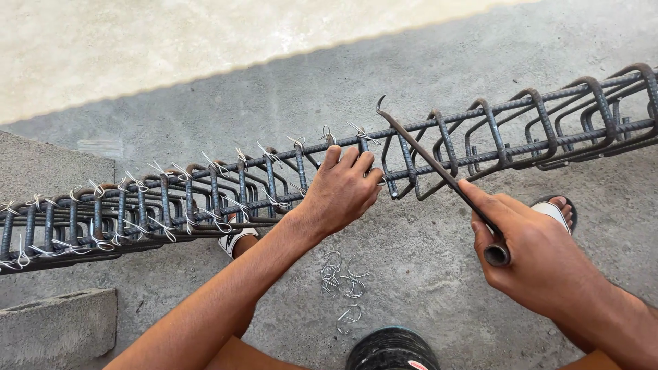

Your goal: Tying rebar intersections with wire ties using a manual hook tool

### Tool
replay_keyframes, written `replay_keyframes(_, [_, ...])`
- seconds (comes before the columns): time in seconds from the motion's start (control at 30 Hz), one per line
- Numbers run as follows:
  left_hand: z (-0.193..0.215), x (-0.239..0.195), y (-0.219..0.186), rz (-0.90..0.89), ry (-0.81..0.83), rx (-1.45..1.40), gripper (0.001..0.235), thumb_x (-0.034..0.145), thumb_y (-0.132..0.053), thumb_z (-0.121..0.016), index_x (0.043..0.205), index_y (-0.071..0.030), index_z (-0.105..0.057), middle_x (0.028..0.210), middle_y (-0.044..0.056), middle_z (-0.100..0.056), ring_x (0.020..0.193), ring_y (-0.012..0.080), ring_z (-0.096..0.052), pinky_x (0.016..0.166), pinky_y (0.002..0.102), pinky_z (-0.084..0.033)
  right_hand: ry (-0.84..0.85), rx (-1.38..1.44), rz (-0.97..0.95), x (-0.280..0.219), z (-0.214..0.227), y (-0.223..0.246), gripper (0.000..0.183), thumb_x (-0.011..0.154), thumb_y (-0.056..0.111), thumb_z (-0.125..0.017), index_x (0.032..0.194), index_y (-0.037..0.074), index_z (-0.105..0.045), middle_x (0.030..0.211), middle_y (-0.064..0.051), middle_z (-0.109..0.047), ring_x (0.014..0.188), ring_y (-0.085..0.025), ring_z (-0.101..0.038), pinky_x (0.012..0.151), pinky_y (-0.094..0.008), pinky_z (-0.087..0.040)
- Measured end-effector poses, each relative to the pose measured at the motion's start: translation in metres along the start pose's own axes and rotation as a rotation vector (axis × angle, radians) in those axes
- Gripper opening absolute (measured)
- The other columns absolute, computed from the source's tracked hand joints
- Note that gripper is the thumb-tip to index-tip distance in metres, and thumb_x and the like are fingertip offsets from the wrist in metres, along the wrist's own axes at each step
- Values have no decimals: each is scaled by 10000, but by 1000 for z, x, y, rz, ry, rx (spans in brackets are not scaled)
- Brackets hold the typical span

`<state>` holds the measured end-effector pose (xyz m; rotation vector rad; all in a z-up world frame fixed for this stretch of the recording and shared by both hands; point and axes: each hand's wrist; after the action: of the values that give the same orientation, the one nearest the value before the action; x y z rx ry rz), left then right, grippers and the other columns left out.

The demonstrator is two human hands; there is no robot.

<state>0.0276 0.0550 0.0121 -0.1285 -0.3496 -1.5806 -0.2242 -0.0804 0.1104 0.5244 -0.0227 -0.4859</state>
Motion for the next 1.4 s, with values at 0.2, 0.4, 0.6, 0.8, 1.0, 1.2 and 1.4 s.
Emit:
replay_keyframes(0.2, [7,3,2,103,106,-261,122,871,-274,-777,910,-163,-743,997,23,-578,891,191,-475,919,408,-242,20,3,-3,2,-1,1,634,802,49,-648,1427,83,-551,851,-75,-729,485,-194,-659,418,-373,-493])
replay_keyframes(0.4, [8,0,-1,23,66,-105,204,815,-13,-670,964,-152,-688,1004,45,-562,899,214,-473,915,412,-258,8,11,15,1,-2,0,627,803,50,-645,1422,82,-553,943,-76,-744,540,-188,-705,453,-357,-539])
replay_keyframes(0.6, [7,-2,7,-18,78,-62,203,825,-44,-687,981,-174,-680,1009,19,-571,947,210,-480,970,435,-239,-5,20,16,-1,-1,0,622,803,56,-643,1419,88,-563,928,-79,-745,548,-203,-697,466,-370,-530])
replay_keyframes(0.8, [0,2,10,-94,71,7,129,875,-125,-748,903,-234,-685,970,4,-600,975,204,-504,1016,471,-219,24,21,2,-1,-2,-1,630,808,62,-634,1431,85,-544,971,-75,-742,552,-198,-707,477,-361,-549])
replay_keyframes(1.0, [4,5,12,-161,63,53,252,885,-160,-735,1005,-301,-563,1000,-2,-577,948,173,-521,1014,422,-219,50,17,-18,0,-2,-2,617,818,66,-640,1427,98,-547,855,-68,-744,482,-185,-681,424,-358,-520])
replay_keyframes(1.2, [-3,5,13,-172,48,48,278,891,-141,-726,1017,-306,-541,1009,10,-529,870,178,-497,997,418,-251,103,-12,-53,0,-2,-3,626,842,89,-620,1457,130,-510,846,-46,-739,489,-152,-685,406,-324,-532])
replay_keyframes(1.4, [-1,9,14,-145,80,-1,216,896,-124,-699,984,-293,-597,912,16,-493,787,180,-468,931,401,-293,87,1,-55,-1,-1,-5,619,831,76,-628,1441,118,-532,849,-49,-740,498,-157,-686,419,-331,-532])
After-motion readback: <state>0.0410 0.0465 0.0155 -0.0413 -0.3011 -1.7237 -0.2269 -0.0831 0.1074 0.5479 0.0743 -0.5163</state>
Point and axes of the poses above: each hand's wrist, its own x-axis towards the middle knuckle, its own z-axis out of the back of the hand, y = z × x
